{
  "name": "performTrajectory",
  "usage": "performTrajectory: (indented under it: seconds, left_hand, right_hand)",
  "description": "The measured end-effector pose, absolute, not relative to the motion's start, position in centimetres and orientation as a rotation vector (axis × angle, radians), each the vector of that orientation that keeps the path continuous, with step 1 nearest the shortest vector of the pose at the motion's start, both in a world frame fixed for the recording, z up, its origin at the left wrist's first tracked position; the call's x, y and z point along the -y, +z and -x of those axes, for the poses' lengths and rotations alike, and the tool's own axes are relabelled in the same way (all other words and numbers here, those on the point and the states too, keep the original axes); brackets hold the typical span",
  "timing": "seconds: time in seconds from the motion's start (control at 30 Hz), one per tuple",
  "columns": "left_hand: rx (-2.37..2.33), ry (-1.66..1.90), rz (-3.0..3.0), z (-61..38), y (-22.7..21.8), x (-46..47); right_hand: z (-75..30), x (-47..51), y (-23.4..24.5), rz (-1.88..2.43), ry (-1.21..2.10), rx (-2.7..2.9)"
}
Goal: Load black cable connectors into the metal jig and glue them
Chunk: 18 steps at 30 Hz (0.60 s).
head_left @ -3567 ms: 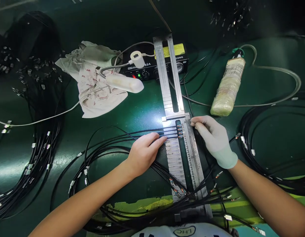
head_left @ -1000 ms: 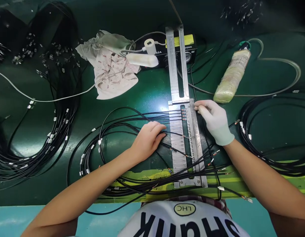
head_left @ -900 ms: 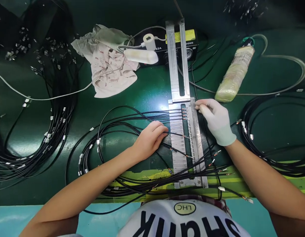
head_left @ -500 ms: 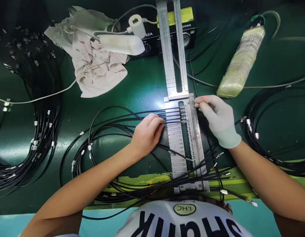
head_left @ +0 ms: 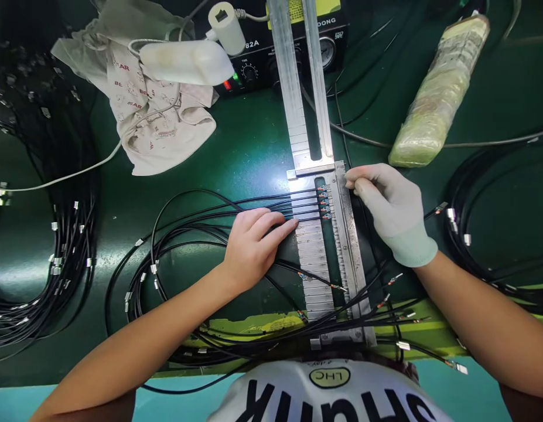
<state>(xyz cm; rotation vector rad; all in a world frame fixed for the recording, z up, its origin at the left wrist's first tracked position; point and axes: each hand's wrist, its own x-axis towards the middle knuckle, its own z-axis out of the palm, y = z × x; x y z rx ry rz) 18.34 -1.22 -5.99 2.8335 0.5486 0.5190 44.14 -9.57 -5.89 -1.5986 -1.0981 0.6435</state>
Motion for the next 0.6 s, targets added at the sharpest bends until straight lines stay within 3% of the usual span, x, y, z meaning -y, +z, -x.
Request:
performTrajectory:
  seconds: [0.3, 0.6]
  left_hand:
    - [-0.633, 0.331, -2.970, -17.8, -5.5, 2.3]
    - [-0.491, -0.116, -2.257, -18.2, -1.2, 5.1]
  right_hand:
    - [-44.0, 9.7, -5.8, 1.602, 0.601, 1.106]
    - [-44.1, 10.1, -6.1, 1.554, 0.575, 1.127]
